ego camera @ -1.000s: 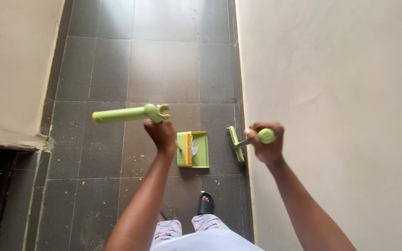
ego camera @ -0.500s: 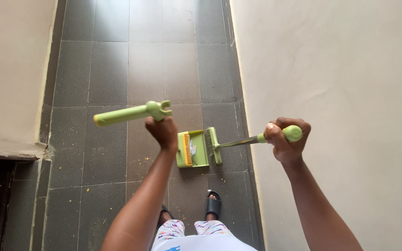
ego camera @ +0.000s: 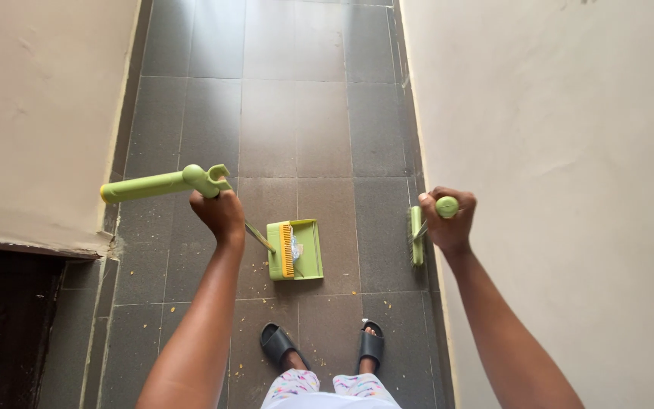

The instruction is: Sweeping debris into a dustpan on a balcony floor.

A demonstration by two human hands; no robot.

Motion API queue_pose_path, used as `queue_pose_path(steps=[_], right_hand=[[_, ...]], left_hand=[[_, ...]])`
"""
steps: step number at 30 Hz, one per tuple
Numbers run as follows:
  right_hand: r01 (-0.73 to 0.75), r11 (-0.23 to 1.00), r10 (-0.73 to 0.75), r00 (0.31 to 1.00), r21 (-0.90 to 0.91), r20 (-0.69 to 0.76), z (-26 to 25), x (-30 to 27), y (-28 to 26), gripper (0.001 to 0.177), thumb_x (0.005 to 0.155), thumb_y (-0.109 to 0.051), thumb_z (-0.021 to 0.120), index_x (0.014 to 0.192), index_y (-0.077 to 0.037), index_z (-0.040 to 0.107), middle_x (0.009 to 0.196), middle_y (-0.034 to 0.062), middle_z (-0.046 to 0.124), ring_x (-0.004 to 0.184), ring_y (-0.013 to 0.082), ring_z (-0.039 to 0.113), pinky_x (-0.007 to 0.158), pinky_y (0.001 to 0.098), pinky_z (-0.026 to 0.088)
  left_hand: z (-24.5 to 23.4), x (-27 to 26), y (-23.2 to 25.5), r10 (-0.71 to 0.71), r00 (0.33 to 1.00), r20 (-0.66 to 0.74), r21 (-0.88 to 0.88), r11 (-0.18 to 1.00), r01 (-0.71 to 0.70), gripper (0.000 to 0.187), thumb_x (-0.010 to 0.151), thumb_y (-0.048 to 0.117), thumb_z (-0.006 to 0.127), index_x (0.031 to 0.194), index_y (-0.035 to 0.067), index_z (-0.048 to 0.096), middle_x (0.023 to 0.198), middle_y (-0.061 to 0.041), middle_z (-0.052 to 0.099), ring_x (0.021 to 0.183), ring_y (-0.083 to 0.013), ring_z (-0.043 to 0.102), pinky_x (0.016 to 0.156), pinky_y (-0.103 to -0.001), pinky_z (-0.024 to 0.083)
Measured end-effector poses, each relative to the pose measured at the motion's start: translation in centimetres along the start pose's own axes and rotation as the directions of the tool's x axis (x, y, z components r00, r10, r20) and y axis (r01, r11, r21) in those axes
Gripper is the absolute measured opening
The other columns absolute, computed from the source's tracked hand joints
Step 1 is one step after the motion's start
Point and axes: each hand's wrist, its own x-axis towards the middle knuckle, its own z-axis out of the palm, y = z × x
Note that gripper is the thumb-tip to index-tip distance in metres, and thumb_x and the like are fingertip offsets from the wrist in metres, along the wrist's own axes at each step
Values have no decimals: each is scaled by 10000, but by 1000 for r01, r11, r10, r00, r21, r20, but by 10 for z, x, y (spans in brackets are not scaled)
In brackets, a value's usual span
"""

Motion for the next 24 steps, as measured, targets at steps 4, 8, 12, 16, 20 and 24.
queue_pose_path(steps=[4,8,12,16,20,24], right_hand=[[-21,1000,21,1000,18,15,41,-10,-5,281,862,-30,660,589,-42,595,513,1,558,444,73,538,416,229,398],[-130,949,133,991,288,8,66,3,-32,306,914,13,648,621,-29,570,540,32,537,465,87,491,423,243,362],[-11,894,27,999,448,-28,59,15,-41,282,913,30,588,640,-38,576,508,34,534,403,84,492,370,239,365],[48,895,-30,998,444,-46,41,23,-56,324,909,38,564,601,-59,536,486,22,513,377,96,503,324,234,361],[68,895,-55,998,440,-43,33,31,-91,354,905,45,539,575,-74,491,484,10,486,381,82,464,354,241,342],[-69,946,61,998,317,33,42,28,-99,360,905,32,577,563,-48,499,494,21,508,413,69,436,403,234,311]], left_hand=[[-8,-1,-2,13,1000,-11,57,998,-12,261,985,126,519,727,132,557,552,36,522,402,-124,479,402,-312,446],[-8,-4,16,-69,997,39,-67,995,72,324,979,157,588,663,100,541,527,5,511,424,-130,480,425,-323,425],[-6,-3,4,-16,998,61,-74,997,20,343,945,137,609,623,89,499,512,-13,493,429,-118,485,440,-315,415],[-5,2,1,-32,996,84,-56,998,37,370,967,156,602,617,101,496,493,-17,476,414,-130,445,435,-331,411],[-6,3,-2,-6,995,103,-75,997,13,401,970,159,613,598,90,480,490,-15,454,426,-133,429,439,-345,386],[-3,5,-13,28,991,127,-33,999,-24,407,980,151,603,594,89,491,481,-12,452,413,-137,430,437,-348,386]])
